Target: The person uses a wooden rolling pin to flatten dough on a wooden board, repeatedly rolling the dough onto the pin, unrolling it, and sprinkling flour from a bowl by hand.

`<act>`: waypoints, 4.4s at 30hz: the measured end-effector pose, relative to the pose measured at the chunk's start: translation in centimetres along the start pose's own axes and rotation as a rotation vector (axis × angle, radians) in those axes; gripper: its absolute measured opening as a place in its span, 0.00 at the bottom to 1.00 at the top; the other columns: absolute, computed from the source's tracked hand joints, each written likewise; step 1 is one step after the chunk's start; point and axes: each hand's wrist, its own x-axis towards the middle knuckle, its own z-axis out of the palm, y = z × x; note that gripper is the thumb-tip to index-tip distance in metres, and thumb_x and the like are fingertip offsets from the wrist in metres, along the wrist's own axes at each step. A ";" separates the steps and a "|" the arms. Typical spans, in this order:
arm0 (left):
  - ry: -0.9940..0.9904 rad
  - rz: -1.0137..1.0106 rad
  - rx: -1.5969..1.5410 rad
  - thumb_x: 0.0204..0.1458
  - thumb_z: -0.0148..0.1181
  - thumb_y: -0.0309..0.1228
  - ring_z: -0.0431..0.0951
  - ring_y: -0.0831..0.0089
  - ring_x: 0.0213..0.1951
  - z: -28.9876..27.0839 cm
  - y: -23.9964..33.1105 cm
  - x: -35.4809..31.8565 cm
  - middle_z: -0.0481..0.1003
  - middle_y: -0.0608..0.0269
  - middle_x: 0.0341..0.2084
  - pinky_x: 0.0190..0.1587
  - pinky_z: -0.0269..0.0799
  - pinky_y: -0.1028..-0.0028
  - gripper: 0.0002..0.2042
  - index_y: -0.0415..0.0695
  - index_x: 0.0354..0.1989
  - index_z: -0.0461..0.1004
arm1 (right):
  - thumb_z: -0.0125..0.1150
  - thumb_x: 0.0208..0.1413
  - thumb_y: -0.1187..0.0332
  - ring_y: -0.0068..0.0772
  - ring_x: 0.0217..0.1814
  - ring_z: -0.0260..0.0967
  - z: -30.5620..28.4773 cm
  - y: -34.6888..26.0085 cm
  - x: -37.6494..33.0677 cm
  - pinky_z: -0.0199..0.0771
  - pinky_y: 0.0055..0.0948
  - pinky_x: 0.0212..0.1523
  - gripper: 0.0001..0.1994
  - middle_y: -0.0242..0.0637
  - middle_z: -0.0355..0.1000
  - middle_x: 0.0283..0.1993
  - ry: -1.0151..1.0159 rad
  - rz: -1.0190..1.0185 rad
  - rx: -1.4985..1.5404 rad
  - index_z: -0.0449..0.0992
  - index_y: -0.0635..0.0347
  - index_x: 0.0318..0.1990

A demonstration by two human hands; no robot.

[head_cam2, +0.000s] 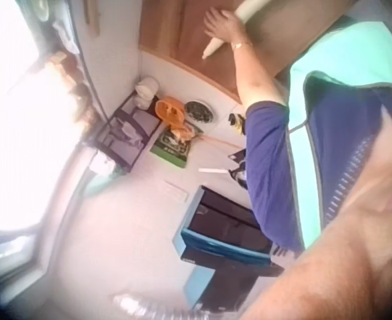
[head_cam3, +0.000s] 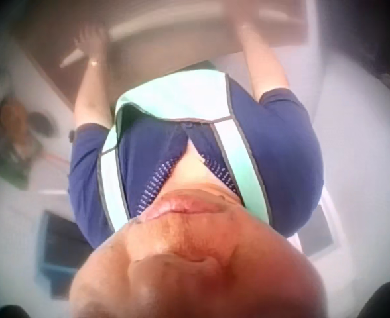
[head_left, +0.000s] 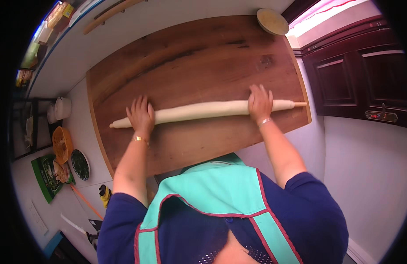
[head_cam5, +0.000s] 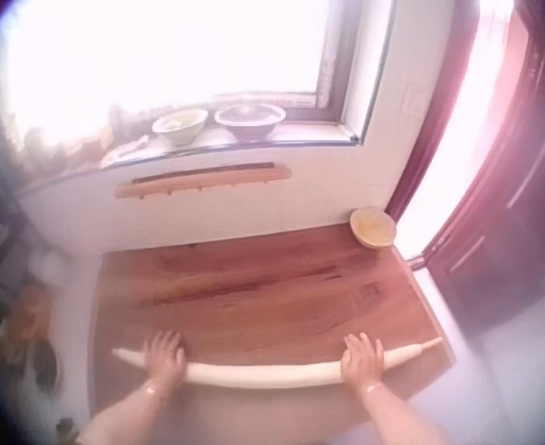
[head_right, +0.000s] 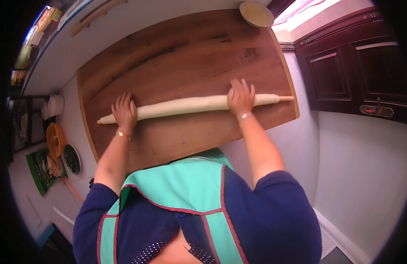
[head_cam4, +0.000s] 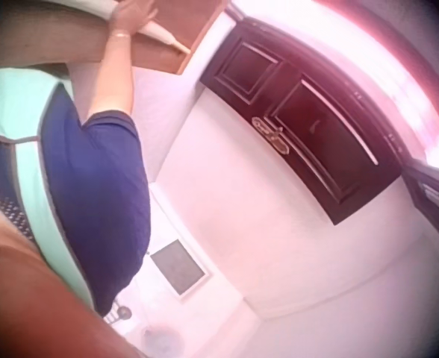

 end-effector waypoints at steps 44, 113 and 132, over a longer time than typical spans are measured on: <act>0.154 0.484 -0.517 0.50 0.63 0.31 0.71 0.57 0.50 -0.9 6.0 16.9 0.74 0.56 0.44 0.51 0.65 0.57 0.16 0.44 0.47 0.72 | 0.64 0.50 0.57 0.44 0.60 0.63 1.2 -3.3 16.0 0.57 0.48 0.62 0.22 0.40 0.71 0.53 -0.025 -0.229 0.235 0.72 0.56 0.52; 0.096 0.582 -0.325 0.57 0.53 0.38 0.70 0.61 0.53 -4.2 8.5 -15.4 0.74 0.62 0.42 0.60 0.60 0.58 0.11 0.47 0.42 0.74 | 0.71 0.44 0.64 0.42 0.49 0.66 -6.8 -12.9 -24.5 0.70 0.39 0.47 0.24 0.38 0.67 0.43 -0.291 -0.074 0.151 0.68 0.55 0.49; -0.436 0.298 0.003 0.58 0.49 0.43 0.43 0.57 0.72 -6.1 8.3 -17.0 0.44 0.55 0.72 0.70 0.45 0.55 0.30 0.54 0.70 0.52 | 0.65 0.51 0.63 0.43 0.31 0.72 -6.2 -13.1 -31.5 0.75 0.38 0.30 0.27 0.40 0.69 0.39 -0.395 -0.402 0.327 0.63 0.54 0.58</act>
